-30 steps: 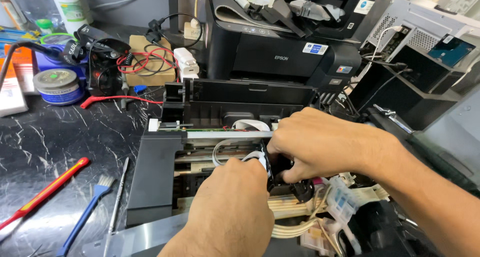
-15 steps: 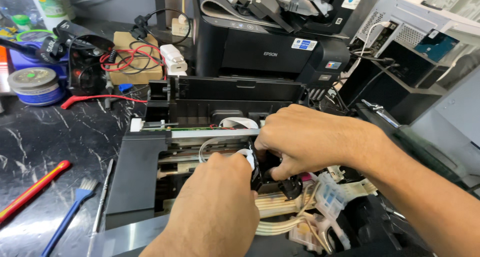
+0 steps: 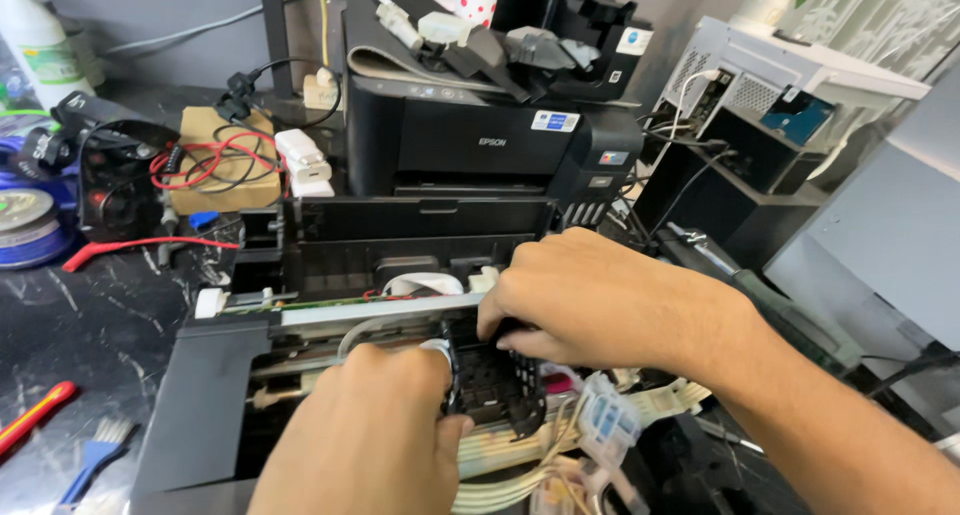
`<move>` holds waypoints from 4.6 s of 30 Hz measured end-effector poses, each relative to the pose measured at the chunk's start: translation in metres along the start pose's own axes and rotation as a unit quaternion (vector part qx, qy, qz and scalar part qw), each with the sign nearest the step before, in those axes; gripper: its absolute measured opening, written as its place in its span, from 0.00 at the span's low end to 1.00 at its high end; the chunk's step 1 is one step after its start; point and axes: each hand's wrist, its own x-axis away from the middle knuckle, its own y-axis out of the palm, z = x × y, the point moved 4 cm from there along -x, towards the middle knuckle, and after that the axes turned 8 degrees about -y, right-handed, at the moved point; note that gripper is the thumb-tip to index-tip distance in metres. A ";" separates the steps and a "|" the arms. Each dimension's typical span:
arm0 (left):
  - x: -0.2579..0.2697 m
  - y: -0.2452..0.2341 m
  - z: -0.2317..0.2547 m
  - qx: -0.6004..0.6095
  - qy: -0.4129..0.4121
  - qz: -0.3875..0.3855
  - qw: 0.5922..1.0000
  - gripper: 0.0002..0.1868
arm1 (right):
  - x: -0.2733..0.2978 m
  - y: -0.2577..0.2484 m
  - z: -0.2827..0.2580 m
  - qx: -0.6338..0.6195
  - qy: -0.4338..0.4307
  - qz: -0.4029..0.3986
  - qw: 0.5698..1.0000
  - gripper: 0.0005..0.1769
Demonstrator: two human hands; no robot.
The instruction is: The person removes a small black component from the interior of a printer using a screwdriver. They then wipe the component with a white tissue and place it into a plastic bag containing a bottle of liquid.
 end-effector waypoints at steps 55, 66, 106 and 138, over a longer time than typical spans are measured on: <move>-0.012 -0.033 0.098 -0.204 0.075 0.156 0.964 0.14 | 0.241 0.026 -0.020 -0.300 0.136 0.428 0.842 0.16; 0.113 -0.015 0.092 0.241 0.075 0.173 0.952 0.22 | 0.155 0.031 -0.101 -0.409 0.012 0.450 0.794 0.28; 0.054 0.063 -0.168 -0.156 -0.265 0.249 0.918 0.16 | -0.032 -0.004 -0.252 -0.313 -0.009 0.360 0.879 0.12; 0.225 -0.005 -0.037 0.318 -0.104 0.443 0.832 0.17 | 0.071 -0.036 -0.251 -0.033 -0.112 0.563 0.818 0.18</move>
